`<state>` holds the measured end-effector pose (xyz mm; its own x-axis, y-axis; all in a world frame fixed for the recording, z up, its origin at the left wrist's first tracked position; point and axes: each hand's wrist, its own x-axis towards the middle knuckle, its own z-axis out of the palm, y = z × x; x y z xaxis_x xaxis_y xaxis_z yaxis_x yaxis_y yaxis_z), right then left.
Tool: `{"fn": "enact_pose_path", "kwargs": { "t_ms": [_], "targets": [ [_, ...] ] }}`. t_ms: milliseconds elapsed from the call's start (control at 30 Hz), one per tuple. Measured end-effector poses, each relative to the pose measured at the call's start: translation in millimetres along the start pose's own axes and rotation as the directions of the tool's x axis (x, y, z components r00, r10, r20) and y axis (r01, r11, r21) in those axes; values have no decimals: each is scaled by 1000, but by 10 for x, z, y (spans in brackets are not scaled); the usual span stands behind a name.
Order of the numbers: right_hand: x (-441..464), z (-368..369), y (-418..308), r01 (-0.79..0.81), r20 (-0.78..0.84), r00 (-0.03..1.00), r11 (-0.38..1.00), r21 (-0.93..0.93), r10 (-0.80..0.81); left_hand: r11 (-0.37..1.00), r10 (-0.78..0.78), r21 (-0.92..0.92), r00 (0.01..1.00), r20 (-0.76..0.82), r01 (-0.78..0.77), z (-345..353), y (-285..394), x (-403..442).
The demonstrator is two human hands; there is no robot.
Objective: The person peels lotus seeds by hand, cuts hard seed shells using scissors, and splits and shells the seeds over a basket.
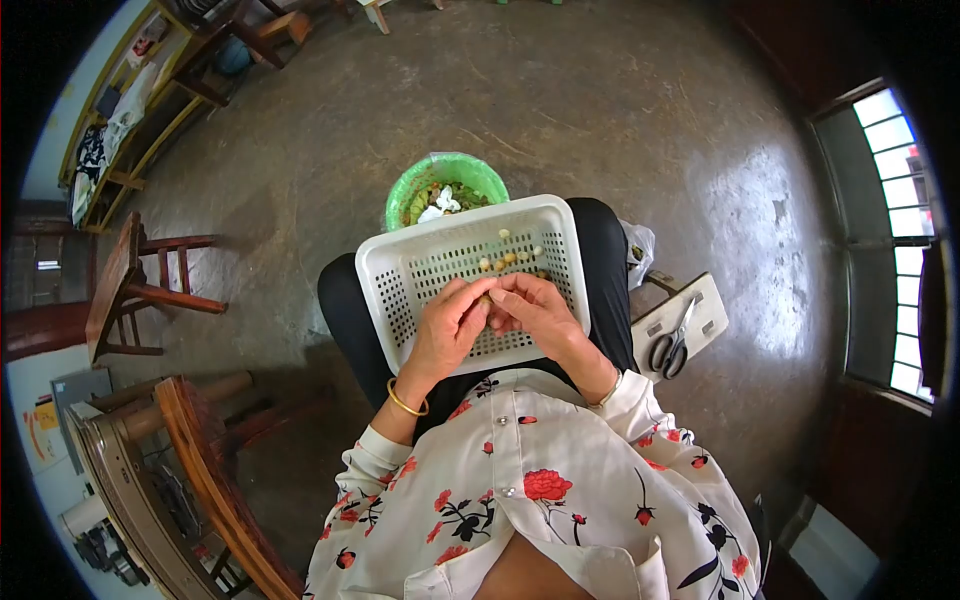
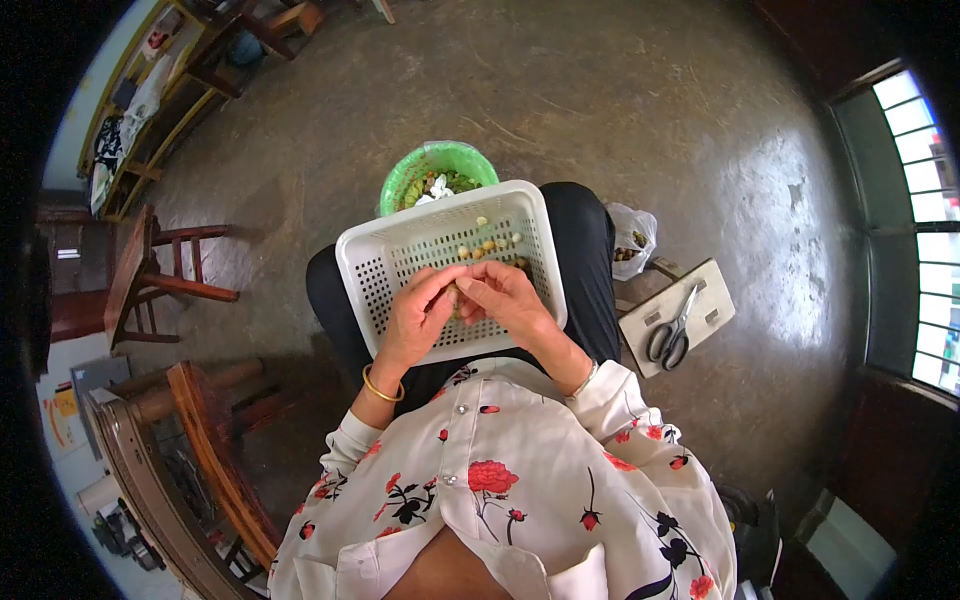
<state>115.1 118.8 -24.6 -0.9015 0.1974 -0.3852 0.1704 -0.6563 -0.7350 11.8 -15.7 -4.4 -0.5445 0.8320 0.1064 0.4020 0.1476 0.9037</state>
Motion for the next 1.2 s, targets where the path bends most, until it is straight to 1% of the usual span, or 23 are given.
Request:
{"fn": "enact_pose_path", "kwargs": {
  "t_ms": [67, 133, 267, 333, 367, 400, 433, 467, 533, 567, 633, 667, 733, 800, 933, 1000, 1067, 1133, 1200],
  "targets": [
    [3, -27, 31, 12, -2, 1000, 1000, -5, -12, 1000, 10, 15, 1000, 16, -10, 13, -6, -5],
    [14, -58, 58, -9, -23, 1000, 1000, -28, 8, 998, 46, 36, 999, 25, -47, 33, -30, -7],
    [22, -79, 73, -22, -39, 999, 1000, 5, 22, 996, 29, 77, 997, 75, -35, 44, -27, -16],
    [27, -70, 57, -69, -54, 996, 996, 53, 72, 987, 158, 28, 987, -39, -157, 104, -79, -10],
    [27, -62, 51, -68, -54, 996, 996, 53, 71, 987, 160, 28, 986, -40, -159, 104, -86, -37],
    [23, -53, 46, -66, -50, 996, 994, 84, 71, 995, -39, -94, 999, 7, 39, 89, -30, -58],
    [17, -49, 44, -65, -47, 996, 991, 116, 71, 949, -229, -203, 970, 78, 240, 83, 2, -74],
    [13, -51, 46, -64, -47, 996, 991, 115, 69, 950, -227, -203, 971, 77, 238, 92, 4, -79],
    [18, -57, 52, -58, -54, 996, 990, 126, 65, 928, -236, -276, 969, 78, 248, 124, -4, -77],
    [20, -53, 54, -57, -51, 997, 991, 123, 63, 929, -233, -276, 970, 75, 245, 144, -20, -84],
    [17, -45, 59, -67, -66, 995, 991, 115, 75, 954, -168, -247, 985, 26, 169, 188, -68, -103],
    [19, -47, 64, -66, -63, 995, 992, 112, 73, 955, -165, -246, 986, 22, 166, 196, -90, -104],
    [23, -38, 54, -98, -52, 993, 987, 130, 106, 984, -99, -150, 995, -24, 95, 199, -104, -87],
    [2, -26, 31, -93, -50, 994, 988, 122, 100, 981, -109, -165, 993, -39, 102, 198, -84, -81],
    [21, -64, 77, -87, -34, 995, 990, 107, 91, 994, -44, -98, 998, -48, 39, 191, -82, -72],
    [32, -70, 104, -115, -80, 989, 991, 66, 120, 999, -6, -45, 998, -62, 3, 201, -98, -77],
    [36, -73, 139, -105, -78, 991, 993, 57, 110, 1000, 11, -5, 998, -58, -11, 196, -90, -75],
    [21, -39, 131, -63, -91, 994, 997, -39, 59, 995, 93, 48, 991, -95, -88, 214, -100, -70],
    [28, -38, 130, -40, -96, 995, 999, -31, 37, 995, 81, 72, 992, -101, -74, 209, -109, -78]
  ]
}}
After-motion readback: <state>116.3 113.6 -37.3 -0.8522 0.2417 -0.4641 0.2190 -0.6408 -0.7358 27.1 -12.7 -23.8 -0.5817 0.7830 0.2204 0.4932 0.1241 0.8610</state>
